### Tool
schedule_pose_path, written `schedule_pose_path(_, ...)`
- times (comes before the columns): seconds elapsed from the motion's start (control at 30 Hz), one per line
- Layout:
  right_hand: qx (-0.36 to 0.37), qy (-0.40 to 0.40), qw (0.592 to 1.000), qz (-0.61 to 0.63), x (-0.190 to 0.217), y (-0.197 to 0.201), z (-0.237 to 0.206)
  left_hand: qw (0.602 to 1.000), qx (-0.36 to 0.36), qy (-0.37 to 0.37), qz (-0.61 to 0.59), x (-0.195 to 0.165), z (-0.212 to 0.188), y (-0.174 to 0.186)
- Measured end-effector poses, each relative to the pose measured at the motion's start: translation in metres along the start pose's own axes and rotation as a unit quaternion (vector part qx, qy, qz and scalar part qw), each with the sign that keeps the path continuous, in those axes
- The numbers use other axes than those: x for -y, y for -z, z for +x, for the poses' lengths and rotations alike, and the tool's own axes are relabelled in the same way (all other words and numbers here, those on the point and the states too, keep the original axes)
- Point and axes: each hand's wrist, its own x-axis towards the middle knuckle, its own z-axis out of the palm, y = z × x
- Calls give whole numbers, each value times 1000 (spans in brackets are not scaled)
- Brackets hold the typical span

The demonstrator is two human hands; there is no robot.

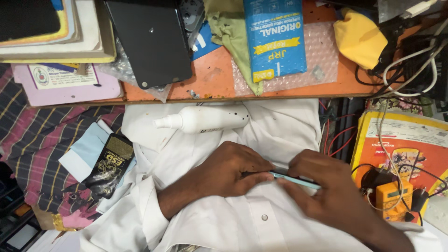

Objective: The person disassembles a smartphone, removes the back cover, and uses tweezers to manipulate internal components and connectors. They then reassemble the device by placing the back cover back on and pressing the edges to secure it.

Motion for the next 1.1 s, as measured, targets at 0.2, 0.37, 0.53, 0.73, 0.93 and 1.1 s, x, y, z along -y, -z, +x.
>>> schedule_pose_path(0.2, -87, 52, 986, 130, -22, 20, -7, 999, -42, -5, -25, -9, -11, 22)
schedule_pose_path(0.37, -134, 208, 948, 199, -31, 7, -15, 984, -95, -38, -143, -19, -36, 17)
schedule_pose_path(0.53, -96, 166, 979, 67, -14, -14, -16, 978, -134, -24, -159, -25, -47, 4)
schedule_pose_path(0.73, -57, 172, 981, 71, -7, -28, 3, 983, -142, -56, -103, -30, -43, 13)
schedule_pose_path(0.93, -50, 146, 979, 135, -15, -35, 8, 983, -162, -48, -79, -33, -35, 17)
schedule_pose_path(1.1, -55, 128, 973, 183, -20, -30, 9, 985, -164, 29, -34, -58, -20, 22)
